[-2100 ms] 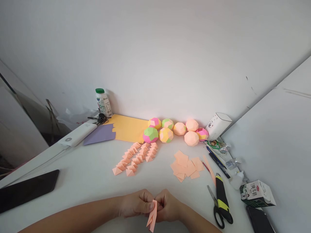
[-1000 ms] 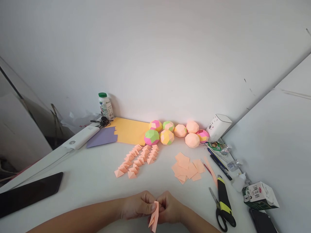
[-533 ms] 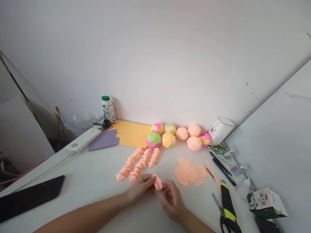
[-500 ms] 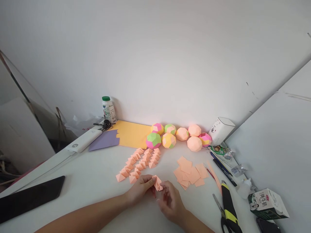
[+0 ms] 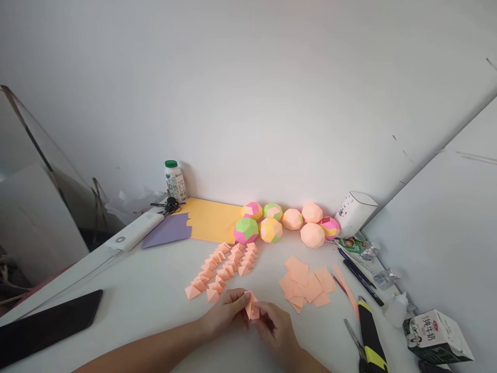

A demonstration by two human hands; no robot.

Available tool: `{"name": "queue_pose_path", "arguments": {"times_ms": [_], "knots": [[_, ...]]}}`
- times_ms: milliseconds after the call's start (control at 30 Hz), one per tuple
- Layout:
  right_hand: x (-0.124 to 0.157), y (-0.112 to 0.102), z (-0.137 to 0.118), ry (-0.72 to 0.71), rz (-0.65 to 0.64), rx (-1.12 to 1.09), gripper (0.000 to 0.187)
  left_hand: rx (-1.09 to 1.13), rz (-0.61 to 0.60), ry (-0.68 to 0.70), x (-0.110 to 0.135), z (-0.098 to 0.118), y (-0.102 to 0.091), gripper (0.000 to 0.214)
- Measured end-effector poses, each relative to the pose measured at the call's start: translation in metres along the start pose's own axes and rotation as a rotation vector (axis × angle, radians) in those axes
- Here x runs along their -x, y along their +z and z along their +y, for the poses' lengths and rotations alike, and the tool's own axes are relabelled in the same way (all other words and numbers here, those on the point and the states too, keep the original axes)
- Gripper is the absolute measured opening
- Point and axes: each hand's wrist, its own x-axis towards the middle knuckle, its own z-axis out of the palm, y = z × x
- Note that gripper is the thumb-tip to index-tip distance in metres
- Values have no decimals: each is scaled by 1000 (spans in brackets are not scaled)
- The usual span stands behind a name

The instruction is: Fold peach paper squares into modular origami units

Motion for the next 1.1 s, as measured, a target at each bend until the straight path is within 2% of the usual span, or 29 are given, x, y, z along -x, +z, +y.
{"name": "queue_pose_path", "arguments": {"times_ms": [300, 533, 833, 967, 1100], "knots": [[0, 0, -3, 118, -7, -92, 31, -49, 12, 29, -3, -4, 0, 53], [4, 2, 1, 144, 69, -76, 37, -108, 38, 7, 1, 5, 4, 53], [1, 2, -1, 94, 99, -120, 28, -128, 14, 7, -5, -8, -2, 46], [-1, 2, -2, 71, 76, -151, 24, -186, 64, -1, -2, -6, -1, 44], [-1, 1, -2, 75, 53, -207, 24, -213, 58, -4, 1, -1, 1, 43]]}}
